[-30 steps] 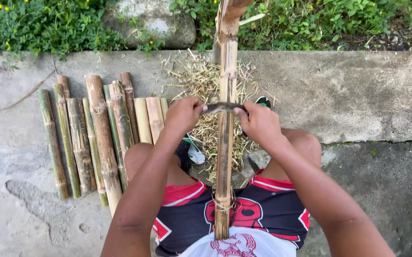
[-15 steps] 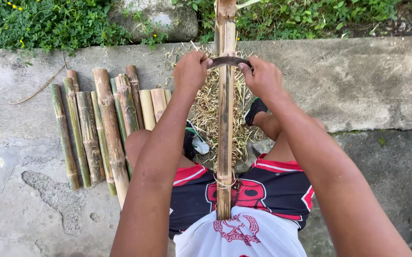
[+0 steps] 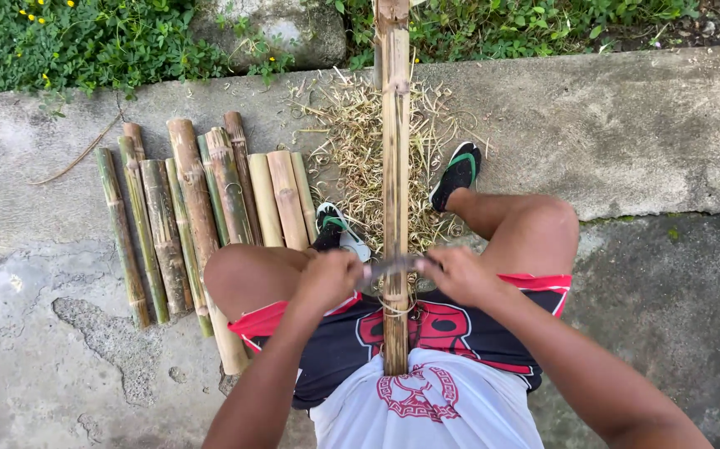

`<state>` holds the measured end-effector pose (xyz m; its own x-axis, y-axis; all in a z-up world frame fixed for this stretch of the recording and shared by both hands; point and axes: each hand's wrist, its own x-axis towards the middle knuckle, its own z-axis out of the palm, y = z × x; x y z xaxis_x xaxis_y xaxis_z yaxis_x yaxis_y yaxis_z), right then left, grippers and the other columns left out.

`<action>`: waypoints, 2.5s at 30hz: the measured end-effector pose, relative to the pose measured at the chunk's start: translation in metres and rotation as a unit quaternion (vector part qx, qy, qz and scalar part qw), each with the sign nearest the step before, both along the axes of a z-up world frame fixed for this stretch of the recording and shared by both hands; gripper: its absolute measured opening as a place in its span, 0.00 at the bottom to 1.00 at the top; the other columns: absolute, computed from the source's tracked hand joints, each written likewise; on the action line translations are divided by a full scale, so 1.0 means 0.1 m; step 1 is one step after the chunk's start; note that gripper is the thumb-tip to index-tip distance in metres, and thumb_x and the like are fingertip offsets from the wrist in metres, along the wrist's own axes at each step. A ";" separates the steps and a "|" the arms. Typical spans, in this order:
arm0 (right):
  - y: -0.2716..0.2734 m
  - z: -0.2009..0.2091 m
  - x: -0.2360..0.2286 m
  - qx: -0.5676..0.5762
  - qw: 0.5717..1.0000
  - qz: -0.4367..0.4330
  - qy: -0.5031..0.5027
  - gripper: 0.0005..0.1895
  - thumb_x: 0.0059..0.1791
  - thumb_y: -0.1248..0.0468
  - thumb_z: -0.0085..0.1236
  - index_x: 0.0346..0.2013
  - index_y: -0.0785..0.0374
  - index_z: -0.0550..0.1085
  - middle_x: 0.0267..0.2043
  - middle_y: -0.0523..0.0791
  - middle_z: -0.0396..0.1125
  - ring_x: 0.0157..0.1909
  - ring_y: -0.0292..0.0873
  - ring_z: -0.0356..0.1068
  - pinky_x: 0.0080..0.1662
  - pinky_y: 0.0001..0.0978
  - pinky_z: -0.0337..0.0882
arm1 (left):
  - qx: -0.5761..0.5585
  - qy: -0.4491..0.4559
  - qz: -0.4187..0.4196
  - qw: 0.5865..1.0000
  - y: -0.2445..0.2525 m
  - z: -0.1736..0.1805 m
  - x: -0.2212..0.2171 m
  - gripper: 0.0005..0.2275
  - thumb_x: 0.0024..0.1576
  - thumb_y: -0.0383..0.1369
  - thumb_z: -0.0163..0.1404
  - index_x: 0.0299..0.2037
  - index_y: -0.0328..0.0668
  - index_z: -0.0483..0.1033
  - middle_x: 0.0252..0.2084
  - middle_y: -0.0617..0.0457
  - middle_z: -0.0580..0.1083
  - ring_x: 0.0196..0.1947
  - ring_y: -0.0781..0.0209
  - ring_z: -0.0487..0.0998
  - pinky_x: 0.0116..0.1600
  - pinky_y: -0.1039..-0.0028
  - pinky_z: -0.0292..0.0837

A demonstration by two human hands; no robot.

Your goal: Shaving and peeling the outer layer of a bamboo pole using a sickle while bracing it against the body.

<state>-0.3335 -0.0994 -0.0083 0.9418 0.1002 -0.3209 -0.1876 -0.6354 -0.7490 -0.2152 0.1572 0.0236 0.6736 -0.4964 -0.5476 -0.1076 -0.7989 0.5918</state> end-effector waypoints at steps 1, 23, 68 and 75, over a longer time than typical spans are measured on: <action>-0.04 0.00 0.05 0.000 1.000 0.001 -0.001 0.19 0.54 0.51 0.53 0.29 0.62 0.74 0.25 0.53 0.69 0.30 0.59 0.72 0.34 0.53 0.68 | 0.000 -0.001 0.001 1.000 -0.02 0.00 0.00 0.10 0.55 0.42 0.54 0.32 0.46 0.82 0.32 0.43 0.80 0.35 0.42 0.81 0.43 0.52 0.74; -0.81 -0.23 2.20 -0.115 0.960 -0.195 -0.163 0.21 0.57 0.49 0.55 0.31 0.63 0.72 0.21 0.50 0.67 0.24 0.55 0.67 0.30 0.52 0.63 | 0.051 -0.259 0.069 0.962 -1.46 -0.12 2.11 0.10 0.60 0.41 0.54 0.35 0.44 0.79 0.36 0.51 0.75 0.34 0.51 0.79 0.40 0.56 0.71; -0.14 -0.53 0.47 -0.022 0.963 -0.180 -0.198 0.23 0.57 0.48 0.50 0.29 0.65 0.68 0.24 0.53 0.63 0.27 0.57 0.66 0.32 0.48 0.65 | 0.043 -0.207 -0.028 0.977 -0.69 0.24 0.58 0.12 0.62 0.39 0.50 0.31 0.39 0.77 0.32 0.42 0.77 0.31 0.40 0.79 0.37 0.48 0.71; -0.14 -0.29 -0.34 0.111 0.993 -0.002 -0.042 0.17 0.54 0.52 0.52 0.34 0.64 0.76 0.26 0.53 0.68 0.30 0.56 0.72 0.36 0.50 0.70 | 0.032 -0.012 -0.043 0.998 -0.16 0.18 -0.26 0.07 0.57 0.36 0.51 0.34 0.45 0.80 0.34 0.40 0.79 0.36 0.38 0.81 0.44 0.49 0.74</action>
